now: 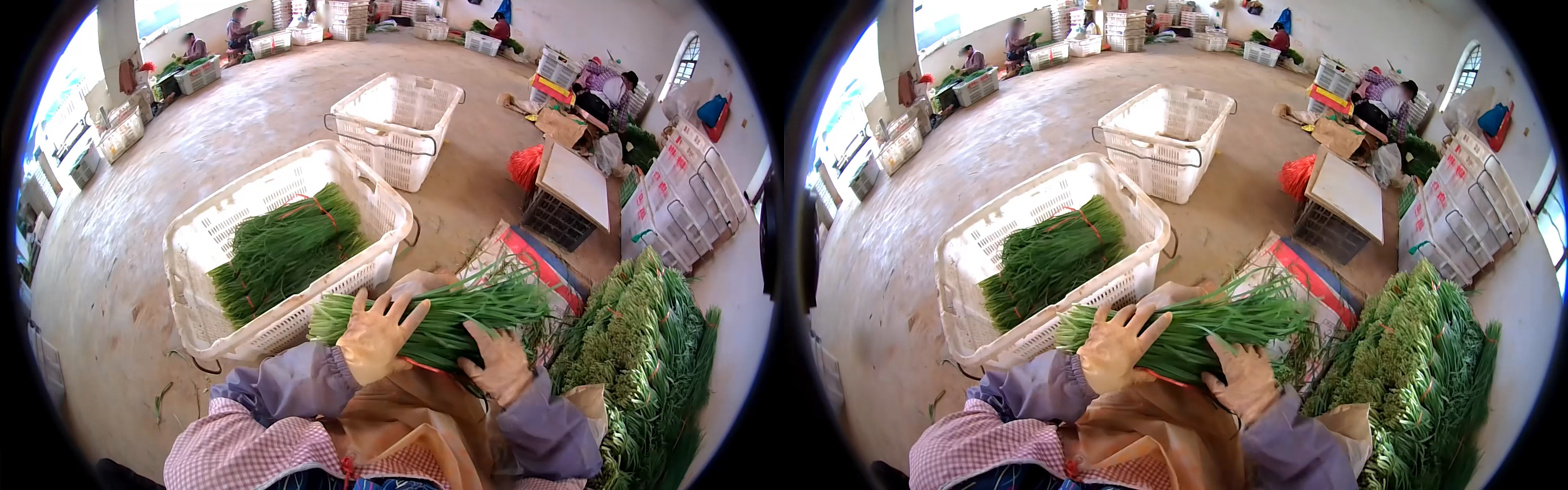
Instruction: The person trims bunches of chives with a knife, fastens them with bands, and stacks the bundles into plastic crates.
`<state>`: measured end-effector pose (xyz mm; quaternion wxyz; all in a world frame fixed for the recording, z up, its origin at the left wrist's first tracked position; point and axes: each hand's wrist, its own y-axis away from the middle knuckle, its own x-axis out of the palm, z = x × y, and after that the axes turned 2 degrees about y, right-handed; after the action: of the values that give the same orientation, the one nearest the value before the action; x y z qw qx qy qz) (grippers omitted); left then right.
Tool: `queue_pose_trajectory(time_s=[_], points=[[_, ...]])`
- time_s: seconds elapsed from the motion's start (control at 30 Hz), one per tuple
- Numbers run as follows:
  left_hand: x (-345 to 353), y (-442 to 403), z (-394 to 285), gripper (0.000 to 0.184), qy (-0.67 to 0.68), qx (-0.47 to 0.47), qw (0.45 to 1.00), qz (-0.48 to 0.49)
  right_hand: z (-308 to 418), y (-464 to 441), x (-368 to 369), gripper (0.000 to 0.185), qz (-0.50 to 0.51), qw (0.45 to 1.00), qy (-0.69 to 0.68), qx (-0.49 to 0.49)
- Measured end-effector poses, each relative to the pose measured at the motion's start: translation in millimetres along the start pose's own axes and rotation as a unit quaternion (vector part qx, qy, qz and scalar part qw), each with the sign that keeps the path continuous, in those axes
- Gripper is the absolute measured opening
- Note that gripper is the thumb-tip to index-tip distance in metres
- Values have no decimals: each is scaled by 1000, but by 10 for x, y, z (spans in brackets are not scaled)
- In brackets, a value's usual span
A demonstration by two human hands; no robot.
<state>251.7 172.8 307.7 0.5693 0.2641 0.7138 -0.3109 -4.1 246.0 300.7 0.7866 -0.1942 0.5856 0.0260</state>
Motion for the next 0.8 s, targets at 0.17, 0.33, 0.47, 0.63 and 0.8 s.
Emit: queue_pose_trajectory(time_s=[0.17, 0.33, 0.47, 0.63, 0.8], points=[[68, -6, -54, 101, -36, 4, 999, 7, -351, -251, -49, 64, 207, 971, 63, 101], [76, 43, -42, 101, -23, -16, 1000, 3, -915, -941, -483, 57, 105, 951, 185, 226], [171, 63, -50, 97, -92, 14, 995, -26, -1162, -1347, -1197, 59, -150, 938, 216, 227], [414, 75, -46, 68, -80, -27, 990, -112, -463, -1288, -1276, 56, -185, 958, -198, 94], [634, 80, -37, 60, -45, -27, 979, -197, -139, -1080, -503, 61, -138, 986, -97, 8]])
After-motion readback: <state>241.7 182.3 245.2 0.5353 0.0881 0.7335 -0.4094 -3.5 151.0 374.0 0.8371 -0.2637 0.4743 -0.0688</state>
